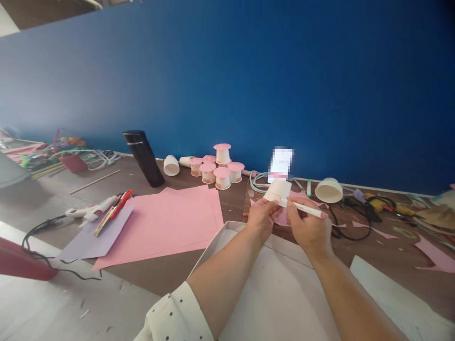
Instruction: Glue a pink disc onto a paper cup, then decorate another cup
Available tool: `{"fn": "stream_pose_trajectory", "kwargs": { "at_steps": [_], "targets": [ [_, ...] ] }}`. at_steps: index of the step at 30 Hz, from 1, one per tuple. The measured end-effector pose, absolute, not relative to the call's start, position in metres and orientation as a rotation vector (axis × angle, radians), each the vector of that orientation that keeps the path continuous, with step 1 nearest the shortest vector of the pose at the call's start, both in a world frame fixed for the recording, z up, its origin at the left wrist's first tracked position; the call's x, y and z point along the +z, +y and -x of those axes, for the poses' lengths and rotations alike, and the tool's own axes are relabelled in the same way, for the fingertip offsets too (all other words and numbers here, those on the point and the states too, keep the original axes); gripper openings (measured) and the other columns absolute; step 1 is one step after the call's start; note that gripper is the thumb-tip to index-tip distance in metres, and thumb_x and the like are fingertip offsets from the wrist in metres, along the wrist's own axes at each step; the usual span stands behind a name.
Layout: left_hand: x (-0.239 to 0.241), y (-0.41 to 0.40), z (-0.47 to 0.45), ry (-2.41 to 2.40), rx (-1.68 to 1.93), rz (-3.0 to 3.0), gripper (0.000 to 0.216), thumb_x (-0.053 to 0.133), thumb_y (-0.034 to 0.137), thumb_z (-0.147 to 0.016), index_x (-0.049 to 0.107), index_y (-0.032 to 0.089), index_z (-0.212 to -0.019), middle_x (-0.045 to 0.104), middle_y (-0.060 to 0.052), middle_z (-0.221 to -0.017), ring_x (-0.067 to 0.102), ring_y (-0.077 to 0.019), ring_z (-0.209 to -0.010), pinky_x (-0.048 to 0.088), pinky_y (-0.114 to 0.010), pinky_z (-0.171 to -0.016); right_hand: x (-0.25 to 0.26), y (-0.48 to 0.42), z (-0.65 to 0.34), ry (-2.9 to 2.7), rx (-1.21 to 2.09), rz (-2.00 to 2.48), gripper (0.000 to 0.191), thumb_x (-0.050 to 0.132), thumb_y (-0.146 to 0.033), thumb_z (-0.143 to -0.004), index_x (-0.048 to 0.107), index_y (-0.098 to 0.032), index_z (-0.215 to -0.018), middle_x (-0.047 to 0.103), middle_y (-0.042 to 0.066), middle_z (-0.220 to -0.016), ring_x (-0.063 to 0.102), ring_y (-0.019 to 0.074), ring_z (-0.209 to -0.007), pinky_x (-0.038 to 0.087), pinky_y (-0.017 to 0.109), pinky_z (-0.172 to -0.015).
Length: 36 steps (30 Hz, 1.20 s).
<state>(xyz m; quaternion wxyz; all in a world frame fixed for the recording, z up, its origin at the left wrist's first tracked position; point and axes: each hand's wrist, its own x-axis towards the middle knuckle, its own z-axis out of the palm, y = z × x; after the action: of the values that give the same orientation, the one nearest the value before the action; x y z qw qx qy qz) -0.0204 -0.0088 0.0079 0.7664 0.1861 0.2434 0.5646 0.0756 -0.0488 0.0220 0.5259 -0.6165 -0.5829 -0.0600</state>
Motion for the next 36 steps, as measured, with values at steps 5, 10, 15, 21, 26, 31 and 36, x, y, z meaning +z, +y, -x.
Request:
{"fn": "stream_pose_trajectory", "kwargs": {
  "at_steps": [5, 10, 15, 21, 26, 31, 36],
  "targets": [
    [0.0063, -0.0076, 0.0197, 0.515, 1.235, -0.406, 0.017, 0.07, 0.009, -0.063, 0.059, 0.011, -0.076, 0.068, -0.007, -0.081, 0.064, -0.0131, -0.072, 0.048, -0.028, -0.081, 0.0223, -0.0489, -0.0749, -1.402, -0.127, 1.482, 0.026, 0.054, -0.036, -0.081, 0.071, -0.017, -0.087, 0.071, 0.008, -0.079, 0.065, 0.0204, -0.072, 0.05, 0.032, -0.072],
    [0.0055, -0.0069, 0.0195, 0.525, 1.229, -0.4, 0.017, 0.069, 0.008, -0.063, 0.06, 0.011, -0.077, 0.068, -0.008, -0.081, 0.064, -0.0132, -0.073, 0.048, -0.028, -0.082, 0.0219, -0.049, -0.0751, -1.407, -0.115, 1.494, 0.026, 0.055, -0.036, -0.08, 0.071, -0.017, -0.087, 0.071, 0.008, -0.079, 0.066, 0.0212, -0.073, 0.05, 0.033, -0.073],
    [0.0055, -0.0064, 0.0195, 0.527, 1.231, -0.395, 0.017, 0.07, 0.008, -0.065, 0.059, 0.012, -0.077, 0.068, -0.008, -0.084, 0.065, -0.0137, -0.075, 0.048, -0.028, -0.084, 0.0215, -0.0491, -0.0752, -1.41, -0.094, 1.497, 0.026, 0.055, -0.037, -0.08, 0.07, -0.018, -0.087, 0.071, 0.008, -0.078, 0.066, 0.0219, -0.073, 0.05, 0.033, -0.072],
    [0.0032, -0.0048, 0.0187, 0.519, 1.237, -0.393, 0.016, 0.07, 0.009, -0.066, 0.06, 0.011, -0.078, 0.068, -0.008, -0.085, 0.065, -0.0136, -0.076, 0.048, -0.028, -0.083, 0.022, -0.05, -0.0749, -1.417, -0.075, 1.511, 0.025, 0.056, -0.037, -0.08, 0.07, -0.018, -0.087, 0.071, 0.007, -0.076, 0.066, 0.0207, -0.071, 0.05, 0.031, -0.069],
    [0.002, -0.0052, 0.0194, 0.513, 1.244, -0.407, 0.016, 0.069, 0.01, -0.067, 0.06, 0.011, -0.08, 0.069, -0.009, -0.086, 0.066, -0.0141, -0.077, 0.049, -0.028, -0.082, 0.0223, -0.0506, -0.0748, -1.424, -0.045, 1.521, 0.024, 0.055, -0.037, -0.08, 0.07, -0.019, -0.085, 0.07, 0.007, -0.075, 0.065, 0.02, -0.069, 0.05, 0.03, -0.066],
    [0.0, -0.0042, 0.0191, 0.51, 1.254, -0.4, 0.017, 0.071, 0.011, -0.065, 0.059, 0.011, -0.077, 0.068, -0.008, -0.082, 0.065, -0.0143, -0.075, 0.049, -0.029, -0.083, 0.0204, -0.0493, -0.0761, -1.462, -0.062, 1.487, 0.026, 0.053, -0.039, -0.081, 0.069, -0.018, -0.084, 0.07, 0.007, -0.075, 0.065, 0.0201, -0.068, 0.05, 0.03, -0.066],
    [0.0019, -0.0042, 0.0194, 0.521, 1.246, -0.396, 0.014, 0.067, 0.008, -0.066, 0.059, 0.012, -0.076, 0.068, -0.007, -0.08, 0.065, -0.0134, -0.073, 0.049, -0.028, -0.082, 0.02, -0.0492, -0.0753, -1.455, -0.05, 1.486, 0.026, 0.054, -0.039, -0.081, 0.069, -0.018, -0.084, 0.07, 0.008, -0.076, 0.065, 0.0208, -0.07, 0.051, 0.031, -0.067]
  ]
}}
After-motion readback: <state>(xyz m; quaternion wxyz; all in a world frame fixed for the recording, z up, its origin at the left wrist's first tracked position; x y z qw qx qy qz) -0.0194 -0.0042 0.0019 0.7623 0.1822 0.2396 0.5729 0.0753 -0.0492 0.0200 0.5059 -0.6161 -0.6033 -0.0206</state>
